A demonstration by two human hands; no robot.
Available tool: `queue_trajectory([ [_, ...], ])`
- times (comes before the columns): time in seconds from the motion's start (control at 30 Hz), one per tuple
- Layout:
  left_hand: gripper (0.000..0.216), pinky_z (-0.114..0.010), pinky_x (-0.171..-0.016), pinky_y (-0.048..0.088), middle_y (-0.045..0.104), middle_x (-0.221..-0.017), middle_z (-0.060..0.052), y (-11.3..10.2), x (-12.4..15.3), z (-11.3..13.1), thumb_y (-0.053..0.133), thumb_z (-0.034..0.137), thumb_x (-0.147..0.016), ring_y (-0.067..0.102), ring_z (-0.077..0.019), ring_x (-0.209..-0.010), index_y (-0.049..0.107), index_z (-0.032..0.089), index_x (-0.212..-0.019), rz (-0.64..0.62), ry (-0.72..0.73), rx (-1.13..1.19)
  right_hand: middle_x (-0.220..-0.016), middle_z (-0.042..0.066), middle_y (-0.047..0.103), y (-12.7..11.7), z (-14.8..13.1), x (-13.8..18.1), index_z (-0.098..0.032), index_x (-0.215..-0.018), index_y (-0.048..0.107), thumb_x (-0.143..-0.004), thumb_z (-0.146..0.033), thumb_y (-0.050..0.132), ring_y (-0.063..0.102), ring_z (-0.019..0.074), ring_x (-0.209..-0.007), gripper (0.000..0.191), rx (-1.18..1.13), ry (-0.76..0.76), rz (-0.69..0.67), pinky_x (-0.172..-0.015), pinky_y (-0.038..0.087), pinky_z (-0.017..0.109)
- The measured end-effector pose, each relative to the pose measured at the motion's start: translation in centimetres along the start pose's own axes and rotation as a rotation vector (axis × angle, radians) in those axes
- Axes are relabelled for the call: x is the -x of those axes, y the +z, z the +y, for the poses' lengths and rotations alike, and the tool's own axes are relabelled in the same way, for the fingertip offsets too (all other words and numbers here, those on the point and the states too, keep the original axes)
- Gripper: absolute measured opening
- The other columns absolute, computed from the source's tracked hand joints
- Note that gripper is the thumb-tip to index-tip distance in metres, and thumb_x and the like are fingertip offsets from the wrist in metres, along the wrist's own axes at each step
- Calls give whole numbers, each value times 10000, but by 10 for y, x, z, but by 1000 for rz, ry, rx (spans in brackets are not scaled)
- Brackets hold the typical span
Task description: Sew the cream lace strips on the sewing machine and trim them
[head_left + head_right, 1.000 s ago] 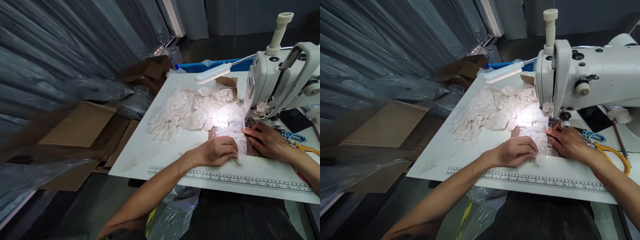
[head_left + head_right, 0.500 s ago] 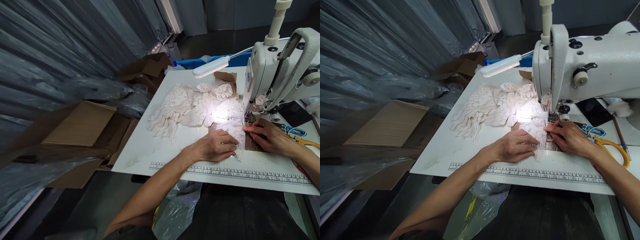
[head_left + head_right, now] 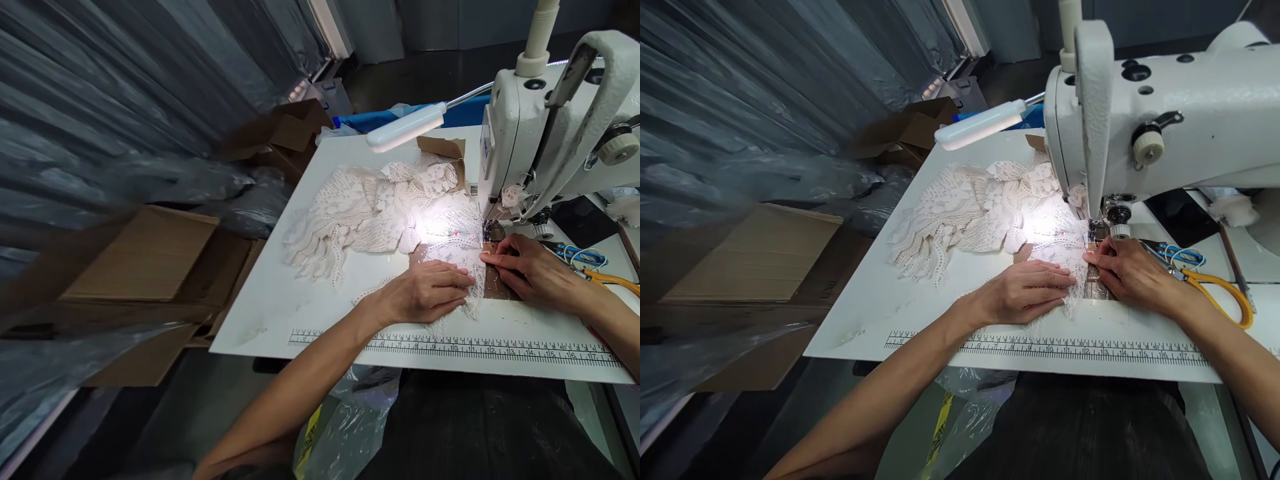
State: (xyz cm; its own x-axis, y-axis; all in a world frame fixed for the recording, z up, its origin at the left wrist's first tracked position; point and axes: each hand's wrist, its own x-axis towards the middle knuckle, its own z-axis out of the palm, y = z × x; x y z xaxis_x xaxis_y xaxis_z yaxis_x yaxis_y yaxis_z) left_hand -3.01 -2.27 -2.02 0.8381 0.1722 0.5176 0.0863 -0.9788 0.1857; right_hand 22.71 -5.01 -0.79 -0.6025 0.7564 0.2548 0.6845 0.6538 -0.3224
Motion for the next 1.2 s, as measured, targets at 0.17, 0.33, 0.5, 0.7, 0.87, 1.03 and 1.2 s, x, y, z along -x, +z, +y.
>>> queue_trajectory([
  [0.17,157,-331,-906,617,767,-1036,-74,0,-1,-1,569,161,-949,726,-161,-990,704,148,-870,33,10,0,-978,89,653,-3,1,5,-239,-1253,677,-979,-221,405,637,193,-861,386,-135,33,80,-796,550,341],
  [0.33,185,-351,-949,602,771,-1040,-42,-1,1,0,541,197,-976,721,-144,-1006,715,178,-918,-50,-57,31,-969,87,655,-13,-7,6,-249,-1233,701,-976,-251,436,633,195,-878,369,-169,5,-52,-802,543,340],
  [0.5,188,-344,-952,600,773,-1042,-39,0,2,-1,538,189,-978,723,-140,-1007,720,181,-931,-60,-71,56,-972,98,642,-11,-10,4,-260,-1219,713,-989,-278,417,614,201,-845,375,-80,-22,-90,-748,529,354],
  [0.7,188,-348,-952,595,772,-1022,-52,1,3,-1,538,171,-970,717,-141,-1007,719,176,-921,-48,-58,67,-946,99,640,-4,-9,6,-263,-1146,739,-999,-283,392,604,206,-822,378,-19,-29,-67,-705,522,363],
  [0.87,235,-404,-874,601,759,-1042,-71,-3,-1,0,557,359,-962,717,-166,-915,711,181,-955,19,-115,34,-935,82,620,3,-6,9,-299,-1196,720,-984,-258,425,588,196,-819,365,-36,-32,11,-713,508,352],
  [1.03,269,-350,-760,572,739,-1061,-108,-7,-12,-7,499,325,-1006,689,-181,-888,674,122,-1030,15,-119,-205,-917,79,628,-4,-8,5,-291,-1175,731,-948,-197,469,605,189,-813,359,-59,-49,-30,-713,518,333],
  [1.2,372,-375,-789,559,683,-1173,-166,-3,-22,-21,376,353,-1053,656,-214,-951,600,78,-1163,-146,-86,-274,-901,82,628,-7,-9,4,-261,-1130,746,-937,-178,478,609,183,-778,341,-53,-59,5,-676,521,316],
])
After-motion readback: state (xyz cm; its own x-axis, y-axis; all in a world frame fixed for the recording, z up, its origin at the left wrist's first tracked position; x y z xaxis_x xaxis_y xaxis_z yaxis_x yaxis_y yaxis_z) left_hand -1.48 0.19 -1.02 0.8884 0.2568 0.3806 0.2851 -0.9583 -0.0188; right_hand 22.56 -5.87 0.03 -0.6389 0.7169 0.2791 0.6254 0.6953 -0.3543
